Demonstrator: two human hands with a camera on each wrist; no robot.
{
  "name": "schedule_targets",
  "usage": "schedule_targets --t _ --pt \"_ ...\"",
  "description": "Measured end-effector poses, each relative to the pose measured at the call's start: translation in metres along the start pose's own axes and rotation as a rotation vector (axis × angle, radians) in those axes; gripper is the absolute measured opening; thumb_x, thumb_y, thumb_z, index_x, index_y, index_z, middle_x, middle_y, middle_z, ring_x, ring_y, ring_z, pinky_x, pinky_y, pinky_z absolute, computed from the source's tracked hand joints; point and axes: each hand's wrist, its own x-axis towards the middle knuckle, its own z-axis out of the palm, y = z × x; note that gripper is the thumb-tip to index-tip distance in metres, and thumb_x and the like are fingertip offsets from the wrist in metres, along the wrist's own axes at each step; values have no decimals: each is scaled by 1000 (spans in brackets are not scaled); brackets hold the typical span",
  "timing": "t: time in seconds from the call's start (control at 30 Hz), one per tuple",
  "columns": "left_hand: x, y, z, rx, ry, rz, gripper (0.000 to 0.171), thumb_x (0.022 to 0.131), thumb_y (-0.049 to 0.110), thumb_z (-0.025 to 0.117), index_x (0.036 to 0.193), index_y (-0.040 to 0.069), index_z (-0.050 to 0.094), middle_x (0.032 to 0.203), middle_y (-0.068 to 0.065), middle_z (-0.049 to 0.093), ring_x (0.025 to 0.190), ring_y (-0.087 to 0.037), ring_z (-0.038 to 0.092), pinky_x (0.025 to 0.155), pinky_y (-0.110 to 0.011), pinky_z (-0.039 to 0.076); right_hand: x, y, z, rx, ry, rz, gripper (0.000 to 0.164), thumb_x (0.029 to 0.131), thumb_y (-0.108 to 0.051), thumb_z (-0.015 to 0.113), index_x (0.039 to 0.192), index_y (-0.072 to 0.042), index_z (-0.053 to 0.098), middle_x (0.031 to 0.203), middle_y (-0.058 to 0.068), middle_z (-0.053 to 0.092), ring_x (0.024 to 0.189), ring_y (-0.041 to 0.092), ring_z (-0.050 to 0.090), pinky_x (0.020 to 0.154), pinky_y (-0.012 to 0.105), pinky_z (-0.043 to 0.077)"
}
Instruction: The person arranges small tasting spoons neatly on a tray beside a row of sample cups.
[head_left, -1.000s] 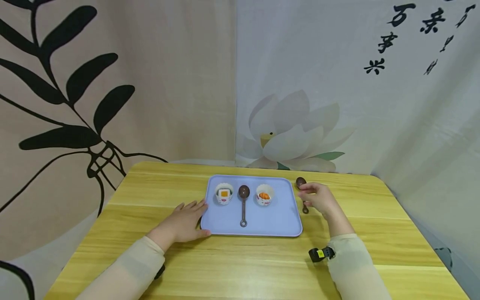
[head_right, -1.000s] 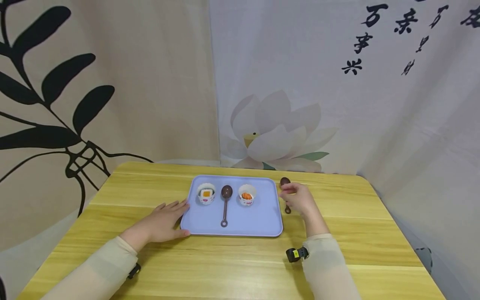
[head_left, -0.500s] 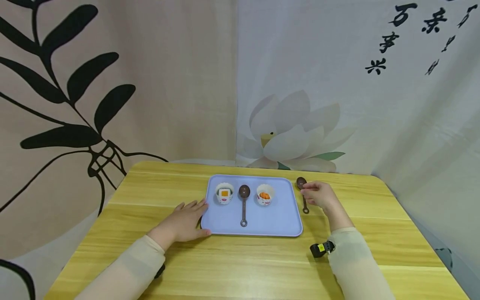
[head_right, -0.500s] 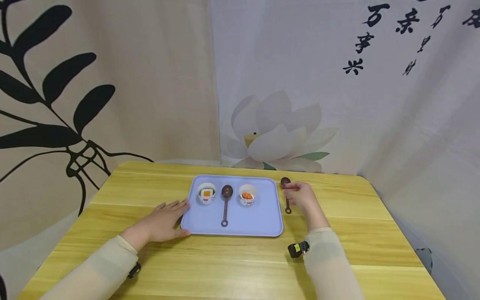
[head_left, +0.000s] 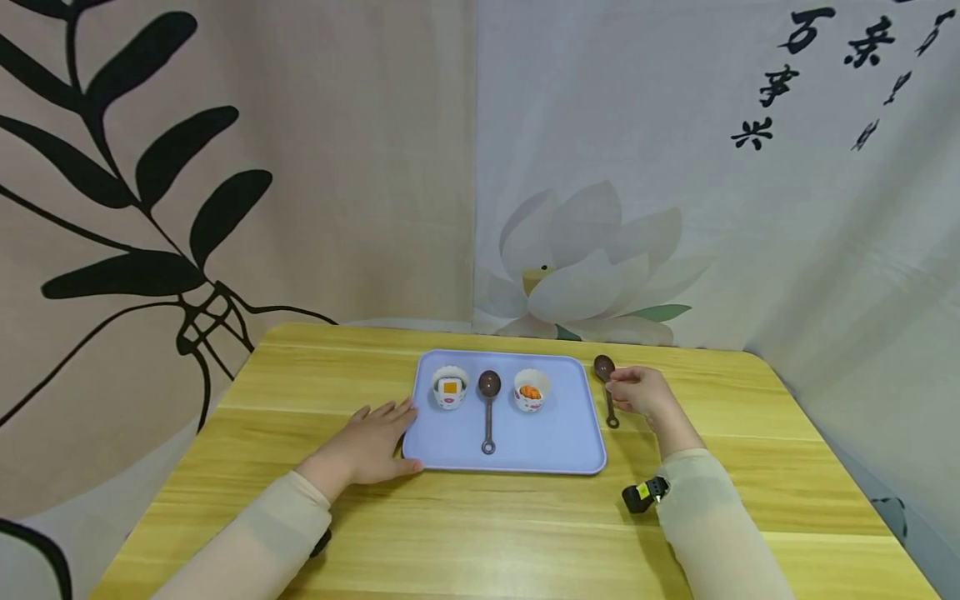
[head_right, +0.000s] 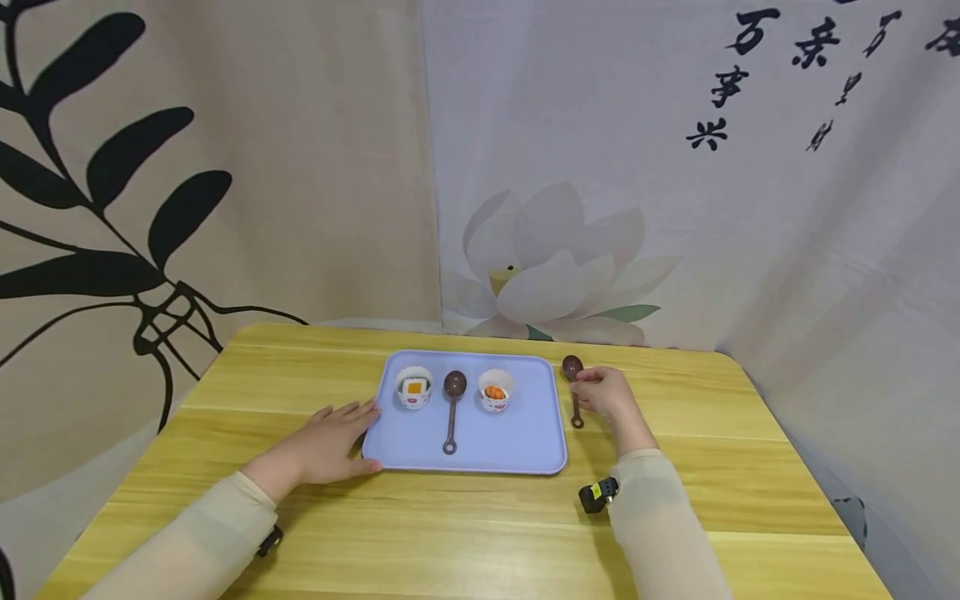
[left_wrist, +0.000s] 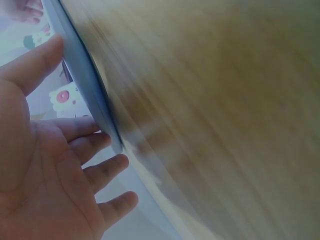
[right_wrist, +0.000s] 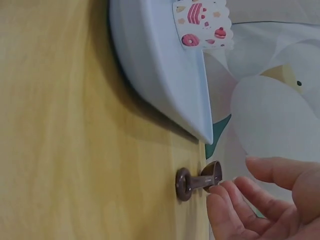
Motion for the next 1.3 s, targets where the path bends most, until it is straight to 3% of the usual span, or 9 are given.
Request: schedule_targets --t 0.23,0.63,0.83,1.3 --pt "0 0 1 6 0 -2 89 91 57 66 153 0 37 162 -14 28 147 -42 26 115 -65 17 6 8 -3 7 -8 9 41 97 -7 64 132 11 53 98 8 61 79 14 61 74 32 57" --pt "-1 -1 1 7 2 7 89 91 57 66 153 0 38 162 -15 29 147 -42 26 115 -66 18 12 14 -1 24 -18 56 40 95 -3 65 131 11 54 106 13 65 81 13 61 70 29 57" --pt "-2 0 -1 3 0 11 89 91 57 66 153 -1 38 162 -16 29 147 -43 26 115 -66 18 13 15 1 21 -17 49 40 94 -1 65 130 13 54 100 11 64 79 13 60 69 27 57" --pt "-1 1 0 3 5 4 88 91 55 66 153 -1 38 162 -15 29 147 -42 26 115 -66 18 15 11 7 -90 -4 35 39 90 4 67 126 11 56 103 16 65 77 14 61 65 27 55"
